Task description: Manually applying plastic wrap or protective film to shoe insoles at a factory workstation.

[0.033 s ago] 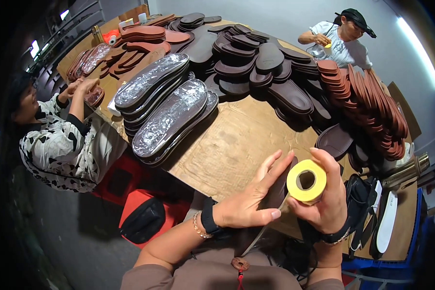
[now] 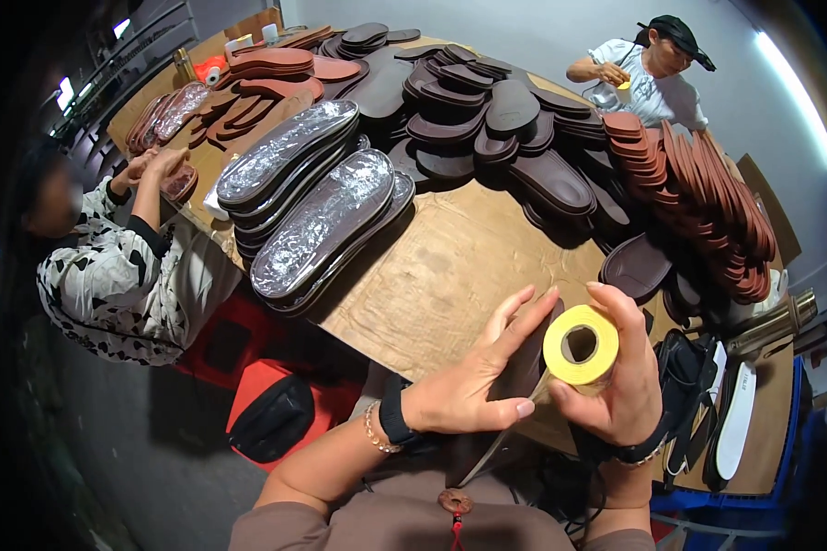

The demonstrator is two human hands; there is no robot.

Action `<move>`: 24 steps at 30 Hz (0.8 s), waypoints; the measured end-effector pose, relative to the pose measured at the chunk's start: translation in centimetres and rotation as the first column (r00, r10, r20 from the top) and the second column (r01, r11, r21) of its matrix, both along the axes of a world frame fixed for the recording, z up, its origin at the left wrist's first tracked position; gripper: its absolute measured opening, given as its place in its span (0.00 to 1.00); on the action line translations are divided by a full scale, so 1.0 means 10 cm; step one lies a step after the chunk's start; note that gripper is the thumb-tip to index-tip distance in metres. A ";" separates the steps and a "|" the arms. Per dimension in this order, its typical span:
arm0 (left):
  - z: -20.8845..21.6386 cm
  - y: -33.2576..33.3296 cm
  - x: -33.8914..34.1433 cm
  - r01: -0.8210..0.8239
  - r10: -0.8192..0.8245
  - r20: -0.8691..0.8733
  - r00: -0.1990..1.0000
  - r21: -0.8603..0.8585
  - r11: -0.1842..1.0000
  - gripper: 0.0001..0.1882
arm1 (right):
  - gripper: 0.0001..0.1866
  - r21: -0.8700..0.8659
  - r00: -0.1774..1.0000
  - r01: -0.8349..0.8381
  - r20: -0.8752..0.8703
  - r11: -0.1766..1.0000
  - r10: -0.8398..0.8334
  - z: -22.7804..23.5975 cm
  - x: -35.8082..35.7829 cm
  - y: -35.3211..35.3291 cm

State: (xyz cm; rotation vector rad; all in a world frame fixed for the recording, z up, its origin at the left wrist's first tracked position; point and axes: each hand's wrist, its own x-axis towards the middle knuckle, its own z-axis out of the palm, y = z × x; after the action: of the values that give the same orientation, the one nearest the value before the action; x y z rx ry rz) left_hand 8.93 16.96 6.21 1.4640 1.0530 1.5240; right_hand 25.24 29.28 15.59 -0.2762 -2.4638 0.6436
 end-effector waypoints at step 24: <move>-0.03 -0.17 -0.04 -0.136 0.117 -0.152 0.981 -0.118 0.984 0.64 | 0.40 0.171 0.975 0.184 -0.155 0.968 -0.158 -0.12 -0.05 -0.10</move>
State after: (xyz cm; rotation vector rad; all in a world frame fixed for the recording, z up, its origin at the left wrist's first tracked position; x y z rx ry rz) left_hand 8.50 15.24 5.94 1.4585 1.3288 1.4247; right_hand 24.70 28.29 14.39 -0.3535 -2.3137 0.3459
